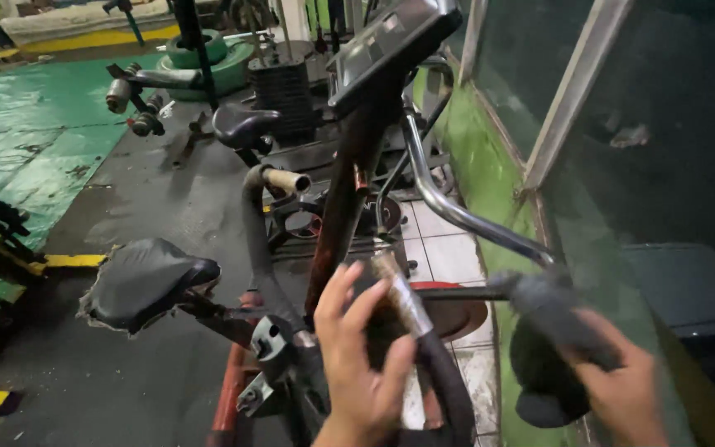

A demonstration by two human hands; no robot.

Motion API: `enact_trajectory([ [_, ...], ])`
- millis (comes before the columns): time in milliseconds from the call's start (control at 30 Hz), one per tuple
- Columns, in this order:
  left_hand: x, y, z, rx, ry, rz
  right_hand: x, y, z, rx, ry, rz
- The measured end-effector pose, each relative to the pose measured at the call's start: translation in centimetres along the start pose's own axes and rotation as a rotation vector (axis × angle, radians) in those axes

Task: Cleaning and wiping down various exercise machines and frames in a gym using a cloth.

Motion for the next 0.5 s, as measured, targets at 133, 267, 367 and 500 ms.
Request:
enact_trajectory([
  [133,5.3,-4.5,-1.3,0.336,-0.015,0.156,-0.4,-6.9,-4.3,-0.098,0.028,0.001],
  [267,8.7,-6.0,-3.6,0.633,-0.151,0.282,-0.6,-21.6,-15.2,0.109,-0.568,0.582],
  [367,10.7,-7.2,-4.7,0.821,-0.186,0.378,0.2,-22.0,-16.3,0.173,-0.62,0.546],
  [500,12.2,-7.5,-4.6,0.529,-0.343,0.435,3.8,-16.3,-13.1,0.181,-0.338,0.545],
])
Point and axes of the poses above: each hand's wrist, its own x-axis away from the middle knuckle, its own z-axis out of the back of the hand, y = z × x, the point moved 8 cm from there along -x, towards the middle knuckle, and after that the axes turned 13 degrees about -y, right-handed, at the moved point
